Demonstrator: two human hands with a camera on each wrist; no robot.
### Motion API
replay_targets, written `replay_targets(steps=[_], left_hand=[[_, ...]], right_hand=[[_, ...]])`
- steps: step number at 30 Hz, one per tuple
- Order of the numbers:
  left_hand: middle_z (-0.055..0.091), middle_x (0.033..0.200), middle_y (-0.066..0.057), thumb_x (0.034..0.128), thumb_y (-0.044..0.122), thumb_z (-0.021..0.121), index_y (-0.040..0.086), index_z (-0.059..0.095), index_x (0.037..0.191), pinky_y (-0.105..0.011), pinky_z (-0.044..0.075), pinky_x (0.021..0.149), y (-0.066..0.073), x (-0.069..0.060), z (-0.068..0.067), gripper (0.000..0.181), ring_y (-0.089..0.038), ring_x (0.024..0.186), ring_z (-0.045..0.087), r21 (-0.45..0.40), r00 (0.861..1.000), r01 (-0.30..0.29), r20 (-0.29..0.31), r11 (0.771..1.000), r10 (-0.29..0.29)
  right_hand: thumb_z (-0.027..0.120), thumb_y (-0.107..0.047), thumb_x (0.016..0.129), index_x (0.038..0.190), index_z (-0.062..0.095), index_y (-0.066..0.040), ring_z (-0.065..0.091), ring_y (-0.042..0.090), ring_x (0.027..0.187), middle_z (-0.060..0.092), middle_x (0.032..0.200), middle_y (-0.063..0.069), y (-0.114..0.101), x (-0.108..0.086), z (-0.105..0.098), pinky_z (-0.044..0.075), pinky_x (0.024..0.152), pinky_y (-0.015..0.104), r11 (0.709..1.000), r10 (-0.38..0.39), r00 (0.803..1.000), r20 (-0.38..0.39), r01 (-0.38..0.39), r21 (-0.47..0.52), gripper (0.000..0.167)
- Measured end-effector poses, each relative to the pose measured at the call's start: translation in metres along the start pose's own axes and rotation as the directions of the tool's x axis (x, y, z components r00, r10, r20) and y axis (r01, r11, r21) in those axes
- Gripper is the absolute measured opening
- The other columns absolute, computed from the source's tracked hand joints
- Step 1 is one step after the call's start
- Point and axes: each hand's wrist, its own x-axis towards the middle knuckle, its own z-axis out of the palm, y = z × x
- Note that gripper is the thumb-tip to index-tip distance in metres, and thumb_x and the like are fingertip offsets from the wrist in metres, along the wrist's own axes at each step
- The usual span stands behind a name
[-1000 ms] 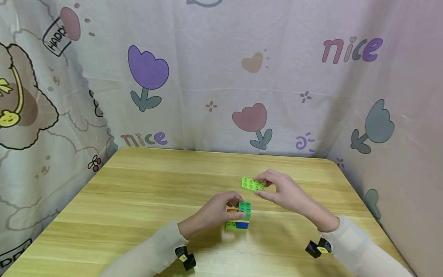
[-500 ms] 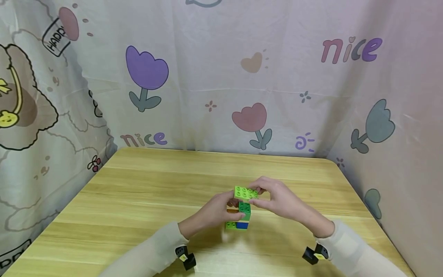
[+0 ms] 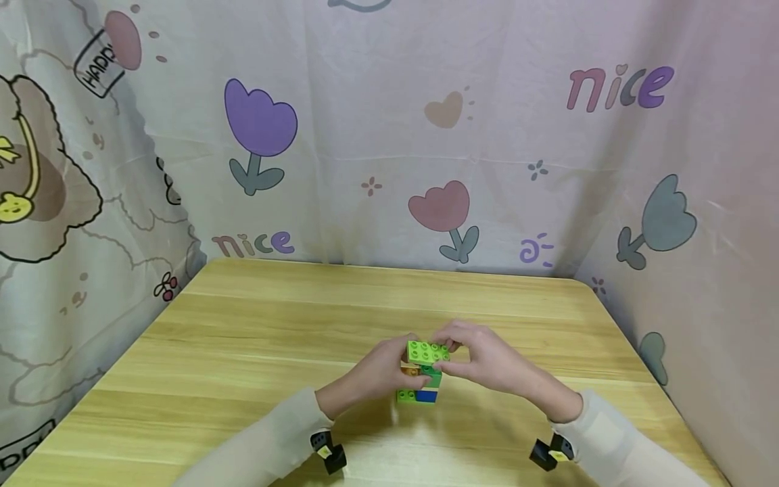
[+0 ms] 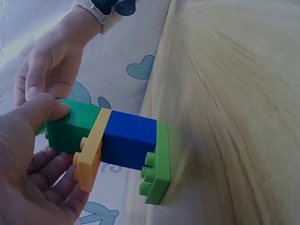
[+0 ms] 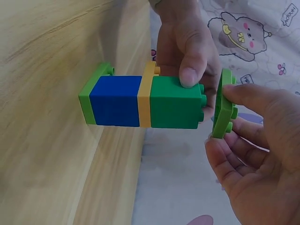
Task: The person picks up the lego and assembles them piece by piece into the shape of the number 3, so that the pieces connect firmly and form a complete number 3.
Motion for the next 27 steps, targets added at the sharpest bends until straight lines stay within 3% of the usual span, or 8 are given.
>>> replay_targets(steps=[9,27], left_hand=[[0.060,0.088,0.007,0.0823,0.021,0.081,0.015,0.059,0.106,-0.022,0.051,0.060,-0.0001,0.0000,-0.0021,0.033,-0.013,0.074,0.059,0.032,1.000,-0.021,-0.009,0.999,0.021],[0.058,0.084,0.008,0.0817,0.025,0.081,0.016,0.060,0.105,-0.022,0.049,0.056,0.0001,0.0017,-0.0024,0.033,-0.007,0.068,0.054,0.108,1.000,-0.016,-0.022,0.994,0.019]], right_hand=[[0.076,-0.025,0.087,0.116,0.068,-0.017,0.057,0.005,0.091,0.062,0.107,-0.013,-0.0018,-0.0003,0.0027,0.051,0.081,0.027,1.000,-0.003,1.000,0.031,0.004,-0.029,0.031],[0.074,-0.035,0.087,0.117,0.068,-0.016,0.059,0.012,0.090,0.063,0.105,-0.011,0.0015,0.0034,0.0099,0.052,0.079,0.028,0.998,0.027,0.999,0.036,-0.025,-0.053,0.036]])
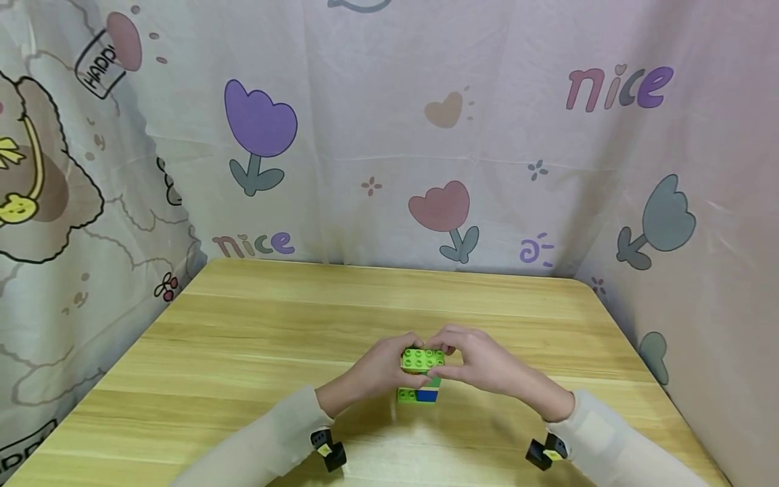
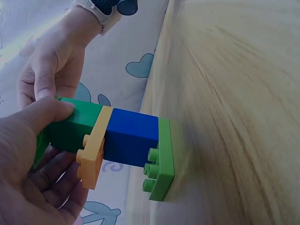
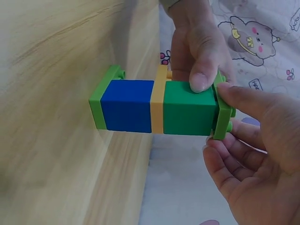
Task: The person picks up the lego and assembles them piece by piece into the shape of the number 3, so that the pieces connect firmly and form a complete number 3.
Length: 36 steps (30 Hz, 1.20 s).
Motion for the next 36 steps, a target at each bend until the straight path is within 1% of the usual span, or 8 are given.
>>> replay_targets(steps=[3,7,12,17,24,29,32,36], left_hand=[[0.058,0.083,0.008,0.0820,0.024,0.081,0.016,0.060,0.104,-0.022,0.049,0.056,0.001,-0.001,-0.001,0.032,-0.007,0.067,0.054,-0.005,1.000,0.001,0.002,1.000,-0.001],[0.058,0.084,0.009,0.0817,0.025,0.081,0.016,0.060,0.104,-0.022,0.049,0.057,0.002,-0.001,-0.002,0.032,-0.006,0.068,0.054,0.005,1.000,-0.005,-0.002,1.000,0.005],[0.059,0.085,0.010,0.0815,0.026,0.081,0.017,0.061,0.105,-0.022,0.049,0.059,0.003,0.000,-0.002,0.032,-0.006,0.070,0.054,0.032,1.000,-0.008,-0.002,0.999,0.008],[0.059,0.085,0.011,0.0817,0.027,0.081,0.017,0.060,0.105,-0.022,0.048,0.059,0.003,0.000,-0.003,0.033,-0.006,0.070,0.054,0.061,1.000,-0.008,-0.002,0.998,0.009],[0.058,0.083,0.010,0.0806,0.027,0.082,0.017,0.060,0.104,-0.021,0.048,0.058,0.004,-0.001,-0.002,0.033,-0.006,0.069,0.054,0.069,1.000,0.004,-0.001,0.998,-0.004],[0.058,0.083,0.010,0.0806,0.026,0.081,0.017,0.060,0.104,-0.022,0.048,0.057,0.004,-0.001,-0.001,0.033,-0.006,0.068,0.054,0.061,1.000,0.009,-0.001,0.998,-0.009],[0.059,0.083,0.010,0.0807,0.026,0.081,0.017,0.060,0.103,-0.022,0.048,0.057,0.003,-0.001,-0.001,0.032,-0.006,0.068,0.054,0.059,1.000,0.008,-0.003,0.998,-0.008],[0.058,0.083,0.010,0.0807,0.028,0.081,0.018,0.060,0.102,-0.022,0.048,0.057,0.004,0.000,-0.001,0.032,-0.006,0.068,0.054,0.071,1.000,0.011,-0.009,0.997,-0.010]], right_hand=[[0.074,-0.037,0.087,0.116,0.069,-0.015,0.060,0.018,0.089,0.063,0.102,-0.011,0.001,0.000,0.001,0.052,0.078,0.032,1.000,0.011,1.000,-0.009,-0.010,0.028,0.037],[0.075,-0.037,0.086,0.114,0.070,-0.015,0.061,0.019,0.089,0.063,0.100,-0.012,0.001,-0.001,0.002,0.053,0.078,0.035,0.998,0.023,0.999,-0.022,-0.022,0.051,0.037],[0.076,-0.034,0.084,0.111,0.071,-0.014,0.061,0.019,0.087,0.062,0.096,-0.013,-0.001,-0.001,0.001,0.053,0.077,0.033,0.999,0.021,0.999,-0.040,-0.019,0.050,0.034],[0.078,-0.031,0.083,0.110,0.072,-0.012,0.062,0.018,0.086,0.062,0.094,-0.012,-0.003,-0.001,0.001,0.052,0.075,0.030,0.999,0.024,0.999,-0.048,-0.022,0.044,0.033],[0.079,-0.029,0.083,0.110,0.073,-0.012,0.058,0.006,0.085,0.061,0.094,-0.012,-0.005,-0.002,0.002,0.052,0.075,0.026,1.000,0.025,0.999,-0.045,-0.025,0.000,0.033],[0.079,-0.027,0.083,0.109,0.073,-0.012,0.056,0.005,0.083,0.060,0.092,-0.012,-0.008,-0.002,0.003,0.051,0.073,0.025,0.999,0.026,0.998,-0.051,-0.028,-0.038,0.032],[0.080,-0.027,0.082,0.109,0.073,-0.011,0.056,0.006,0.081,0.060,0.090,-0.012,-0.011,-0.002,0.004,0.052,0.071,0.028,0.998,0.029,0.998,-0.062,-0.032,-0.054,0.032],[0.080,-0.027,0.081,0.109,0.073,-0.010,0.055,0.005,0.080,0.061,0.090,-0.011,-0.014,-0.001,0.005,0.052,0.069,0.026,0.996,0.034,0.997,-0.072,-0.040,-0.082,0.033]])
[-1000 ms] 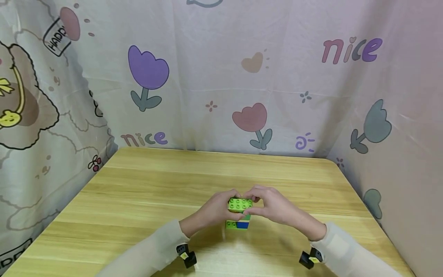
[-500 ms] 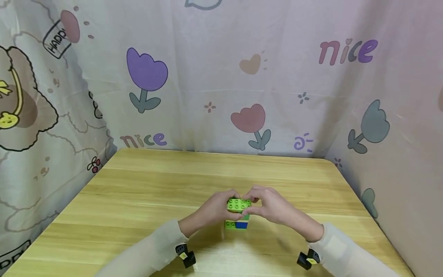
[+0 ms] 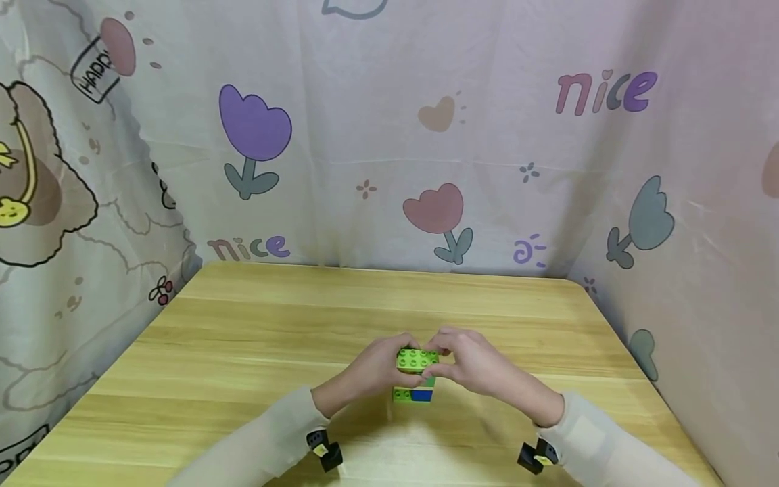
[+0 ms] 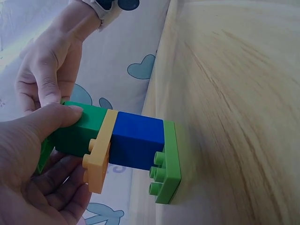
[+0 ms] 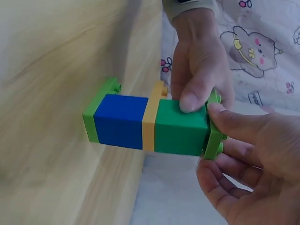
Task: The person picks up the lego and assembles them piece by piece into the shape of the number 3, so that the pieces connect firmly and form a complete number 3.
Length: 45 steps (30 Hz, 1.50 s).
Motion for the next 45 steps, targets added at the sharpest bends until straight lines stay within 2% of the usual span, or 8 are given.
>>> replay_targets(steps=[7,14,21,28,32,35,41,45], left_hand=[[0.058,0.082,0.011,0.0814,0.032,0.080,0.018,0.061,0.101,-0.022,0.047,0.056,0.002,0.000,-0.001,0.031,-0.006,0.068,0.053,0.024,1.000,0.000,-0.012,1.000,0.001],[0.058,0.082,0.011,0.0815,0.033,0.081,0.017,0.061,0.101,-0.021,0.047,0.056,0.001,-0.002,0.000,0.032,-0.006,0.067,0.053,0.024,1.000,-0.009,-0.011,1.000,0.010],[0.058,0.083,0.012,0.0841,0.037,0.078,0.018,0.064,0.108,-0.022,0.047,0.056,0.001,-0.005,-0.004,0.033,-0.006,0.066,0.053,0.028,1.000,-0.022,0.016,0.999,0.021],[0.063,0.100,0.015,0.0840,0.045,0.075,0.021,0.065,0.119,-0.026,0.050,0.075,0.001,-0.011,-0.013,0.043,-0.005,0.086,0.057,0.097,0.999,-0.034,0.017,0.995,0.032],[0.065,0.108,0.014,0.0860,0.048,0.071,0.022,0.066,0.121,-0.034,0.051,0.084,-0.001,-0.015,-0.018,0.044,-0.013,0.098,0.061,0.110,0.999,-0.047,0.004,0.993,0.047],[0.065,0.108,0.013,0.0884,0.046,0.069,0.021,0.066,0.121,-0.037,0.051,0.084,-0.002,-0.017,-0.021,0.041,-0.018,0.098,0.062,0.104,0.997,-0.071,-0.003,0.992,0.072],[0.068,0.110,0.008,0.0914,0.044,0.067,0.017,0.067,0.121,-0.038,0.052,0.085,-0.006,-0.022,-0.021,0.040,-0.016,0.097,0.063,0.089,0.993,-0.111,-0.022,0.990,0.114],[0.067,0.110,0.008,0.0925,0.040,0.067,0.015,0.065,0.124,-0.036,0.051,0.087,-0.010,-0.024,-0.018,0.040,-0.015,0.096,0.063,0.024,0.991,-0.128,-0.047,0.991,0.129]], right_hand=[[0.081,-0.026,0.080,0.107,0.074,-0.010,0.054,0.006,0.079,0.061,0.089,-0.010,-0.001,-0.001,0.003,0.049,0.067,0.022,1.000,-0.007,1.000,-0.029,0.007,-0.012,0.032],[0.080,-0.027,0.080,0.109,0.074,-0.010,0.061,0.017,0.083,0.061,0.089,-0.011,0.001,-0.004,0.006,0.052,0.070,0.028,0.999,0.008,0.999,-0.042,-0.006,0.051,0.033],[0.079,-0.029,0.081,0.110,0.073,-0.011,0.062,0.018,0.085,0.062,0.093,-0.011,0.006,-0.009,0.013,0.053,0.072,0.034,0.996,0.014,0.996,-0.089,-0.006,0.087,0.034],[0.076,-0.036,0.083,0.113,0.072,-0.015,0.060,0.015,0.085,0.061,0.095,-0.013,0.010,-0.011,0.015,0.053,0.071,0.035,0.996,0.025,0.995,-0.101,-0.016,0.085,0.036],[0.076,-0.035,0.084,0.114,0.071,-0.016,0.060,0.015,0.085,0.061,0.094,-0.012,0.011,-0.012,0.016,0.052,0.070,0.035,0.996,0.025,0.994,-0.106,-0.016,0.083,0.036],[0.076,-0.034,0.085,0.114,0.071,-0.016,0.059,0.014,0.084,0.060,0.093,-0.013,0.012,-0.013,0.017,0.052,0.069,0.033,0.996,0.020,0.993,-0.117,-0.010,0.089,0.035],[0.073,-0.036,0.087,0.118,0.070,-0.017,0.058,0.015,0.084,0.060,0.096,-0.015,0.013,-0.016,0.021,0.051,0.068,0.030,0.989,0.019,0.992,-0.128,0.000,0.148,0.037],[0.071,-0.036,0.089,0.125,0.066,-0.018,0.059,0.009,0.088,0.062,0.103,-0.014,0.017,-0.019,0.025,0.053,0.075,0.031,0.983,0.020,0.993,-0.117,0.002,0.184,0.040]])
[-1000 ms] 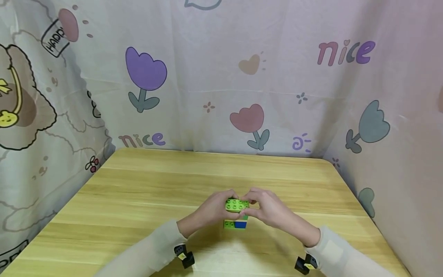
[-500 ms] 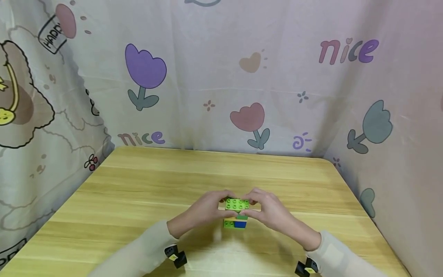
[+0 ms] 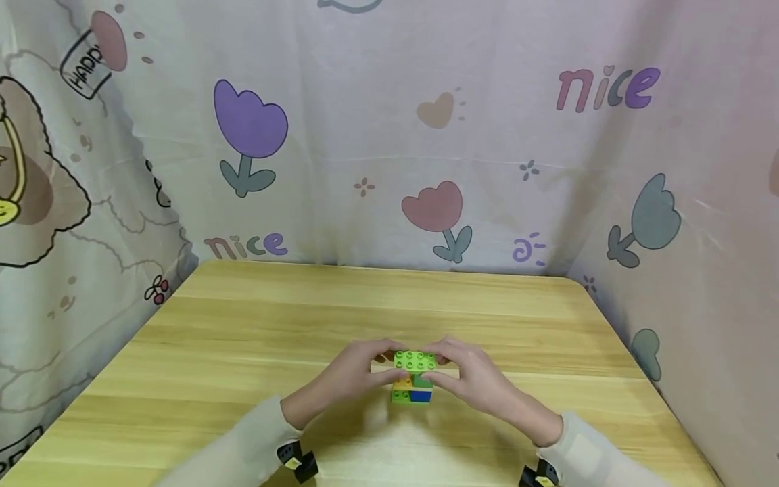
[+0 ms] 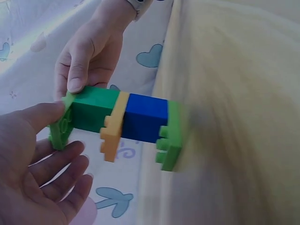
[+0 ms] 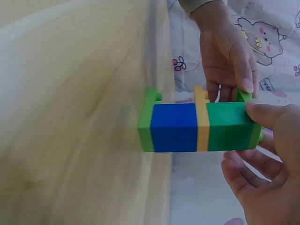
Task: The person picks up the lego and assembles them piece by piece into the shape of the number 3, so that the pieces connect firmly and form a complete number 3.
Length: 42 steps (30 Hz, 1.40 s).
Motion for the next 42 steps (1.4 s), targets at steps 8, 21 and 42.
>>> replay_targets(steps=[8,21,42], left_hand=[[0.064,0.107,0.013,0.0939,0.042,0.064,0.019,0.060,0.130,-0.030,0.051,0.084,-0.009,-0.006,0.009,0.043,-0.007,0.094,0.060,-0.103,1.000,0.017,-0.021,0.995,-0.020],[0.059,0.104,0.004,0.0844,0.040,0.077,0.012,0.062,0.125,-0.028,0.050,0.075,-0.023,-0.016,0.011,0.052,-0.016,0.090,0.056,-0.025,0.995,0.094,0.018,0.995,-0.094],[0.060,0.102,0.013,0.0824,0.035,0.079,0.021,0.065,0.110,-0.027,0.051,0.080,-0.028,-0.011,0.017,0.034,-0.011,0.095,0.055,-0.048,0.988,0.146,0.067,0.988,-0.143]], right_hand=[[0.069,-0.031,0.092,0.134,0.056,-0.012,0.061,0.008,0.095,0.064,0.116,-0.006,0.009,-0.007,0.007,0.053,0.084,0.031,0.998,-0.002,1.000,0.004,0.002,0.058,0.048],[0.069,-0.033,0.091,0.134,0.054,-0.012,0.063,0.009,0.096,0.067,0.111,-0.007,0.020,-0.014,0.014,0.052,0.088,0.036,0.981,0.099,0.992,0.081,-0.111,0.161,0.050],[0.068,-0.038,0.092,0.121,0.061,-0.014,0.064,0.010,0.096,0.068,0.108,-0.010,0.024,-0.017,0.022,0.052,0.088,0.034,0.967,0.134,0.985,0.113,-0.155,0.205,0.039]])
